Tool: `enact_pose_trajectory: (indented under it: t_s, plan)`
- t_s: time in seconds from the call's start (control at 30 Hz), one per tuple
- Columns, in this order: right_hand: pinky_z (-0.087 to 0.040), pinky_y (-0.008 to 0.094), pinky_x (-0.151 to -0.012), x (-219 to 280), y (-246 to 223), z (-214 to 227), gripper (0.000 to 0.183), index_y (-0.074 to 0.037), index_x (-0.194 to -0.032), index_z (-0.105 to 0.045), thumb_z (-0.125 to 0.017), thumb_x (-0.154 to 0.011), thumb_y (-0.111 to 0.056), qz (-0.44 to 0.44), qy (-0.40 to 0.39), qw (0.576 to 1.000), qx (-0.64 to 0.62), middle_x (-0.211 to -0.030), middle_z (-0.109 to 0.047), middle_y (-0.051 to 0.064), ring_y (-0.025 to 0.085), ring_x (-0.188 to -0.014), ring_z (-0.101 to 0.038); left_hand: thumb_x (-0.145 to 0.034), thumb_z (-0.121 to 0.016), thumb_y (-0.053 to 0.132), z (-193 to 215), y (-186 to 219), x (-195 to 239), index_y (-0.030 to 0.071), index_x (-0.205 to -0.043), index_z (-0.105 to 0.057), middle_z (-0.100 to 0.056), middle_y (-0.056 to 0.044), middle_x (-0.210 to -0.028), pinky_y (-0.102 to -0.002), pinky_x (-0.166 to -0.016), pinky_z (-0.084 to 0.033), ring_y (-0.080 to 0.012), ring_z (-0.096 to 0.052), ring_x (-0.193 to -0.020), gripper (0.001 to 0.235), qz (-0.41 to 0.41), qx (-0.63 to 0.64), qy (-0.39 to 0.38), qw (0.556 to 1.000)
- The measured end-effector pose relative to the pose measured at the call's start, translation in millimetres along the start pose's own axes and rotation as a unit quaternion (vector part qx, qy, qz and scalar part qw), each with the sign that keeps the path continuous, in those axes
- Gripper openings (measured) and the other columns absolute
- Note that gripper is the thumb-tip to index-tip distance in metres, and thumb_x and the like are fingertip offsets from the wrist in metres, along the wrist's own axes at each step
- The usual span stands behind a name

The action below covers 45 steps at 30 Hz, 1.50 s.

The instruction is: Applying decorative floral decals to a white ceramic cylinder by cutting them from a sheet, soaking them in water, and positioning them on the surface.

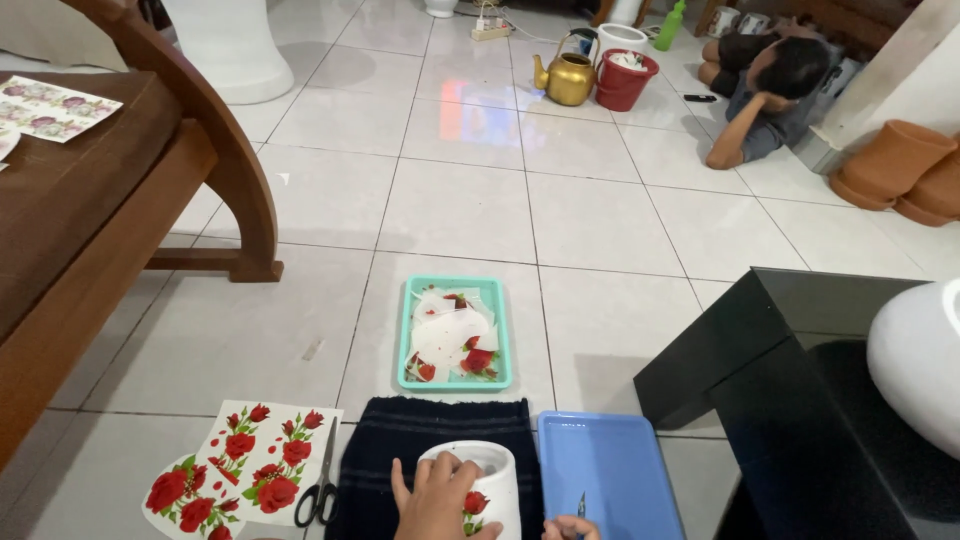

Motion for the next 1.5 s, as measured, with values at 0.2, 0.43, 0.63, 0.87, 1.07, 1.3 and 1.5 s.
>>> enact_pose_trajectory:
  t_s: [0.2,0.43,0.63,0.87,1.07,1.3,1.5]
  plan:
    - [-0.042,0.019,-0.039,19,34,0,0.021,-0.006,-0.074,-0.053,-0.071,-0.063,-0.002,0.001,0.021,0.999,-0.028,-0.041,-0.049,0.000,0.006,-0.034,-0.043,-0.071,-0.072,0.036,22,20,15,0.024,-0.114,-0.047,-0.040,0.001,-0.114,-0.067,-0.106,0.008,-0.0191,-0.030,-0.118,0.051,0.052,0.006,-0.017,0.998]
    - [-0.044,0.022,-0.047,27,14,1,0.011,-0.005,-0.075,-0.058,-0.067,-0.069,-0.003,-0.066,0.035,0.997,-0.015,-0.046,-0.051,0.002,0.009,-0.038,-0.044,-0.073,-0.075,0.040,23,21,16,0.023,-0.115,-0.047,-0.039,0.001,-0.115,-0.067,-0.105,0.006,-0.0192,-0.031,-0.115,0.054,0.038,0.003,-0.012,0.999]
    - [-0.041,0.020,-0.042,24,7,5,0.010,-0.004,-0.075,-0.059,-0.067,-0.071,-0.009,-0.035,0.020,0.999,-0.033,-0.044,-0.052,0.001,0.007,-0.037,-0.044,-0.069,-0.072,0.055,11,13,4,0.020,-0.115,-0.049,-0.041,-0.004,-0.113,-0.069,-0.101,0.002,-0.0256,-0.033,-0.111,0.062,-0.008,0.013,0.044,0.999]
    - [-0.048,0.023,-0.047,26,-30,9,0.008,-0.003,-0.077,-0.062,-0.066,-0.073,-0.009,-0.095,-0.013,0.995,-0.028,-0.052,-0.058,0.005,0.011,-0.044,-0.052,-0.072,-0.075,0.041,22,24,6,0.022,-0.115,-0.048,-0.042,0.000,-0.111,-0.066,-0.104,0.004,-0.0204,-0.034,-0.112,0.054,0.022,0.011,0.017,1.000]
    - [-0.052,0.024,-0.049,22,-49,12,0.008,-0.003,-0.079,-0.061,-0.064,-0.076,-0.010,-0.127,-0.028,0.991,-0.005,-0.056,-0.061,0.006,0.012,-0.047,-0.056,-0.069,-0.077,0.041,22,21,-1,0.024,-0.112,-0.051,-0.046,0.001,-0.109,-0.064,-0.104,0.003,-0.0193,-0.038,-0.109,0.053,0.026,0.016,0.028,0.999]
    - [-0.047,0.023,-0.050,22,-83,14,0.003,-0.004,-0.075,-0.063,-0.065,-0.076,-0.007,-0.124,-0.007,0.992,-0.004,-0.053,-0.062,0.006,0.011,-0.046,-0.053,-0.070,-0.076,0.042,26,21,-3,0.023,-0.112,-0.052,-0.047,0.001,-0.109,-0.063,-0.106,0.003,-0.0185,-0.039,-0.108,0.052,0.037,0.021,0.020,0.999]
    - [-0.048,0.024,-0.052,23,-88,14,0.005,-0.003,-0.075,-0.063,-0.064,-0.077,-0.007,-0.133,-0.004,0.991,-0.009,-0.055,-0.060,0.007,0.013,-0.049,-0.053,-0.069,-0.076,0.041,25,19,-4,0.022,-0.115,-0.052,-0.046,0.001,-0.110,-0.062,-0.106,0.003,-0.0194,-0.039,-0.108,0.055,0.029,0.029,0.029,0.999]
Point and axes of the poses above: each hand's wrist, its own x-axis away from the middle knuckle, its own z-axis out of the back of the hand, y = z × x, the point moved 2 cm from there along -x, towards the middle knuckle
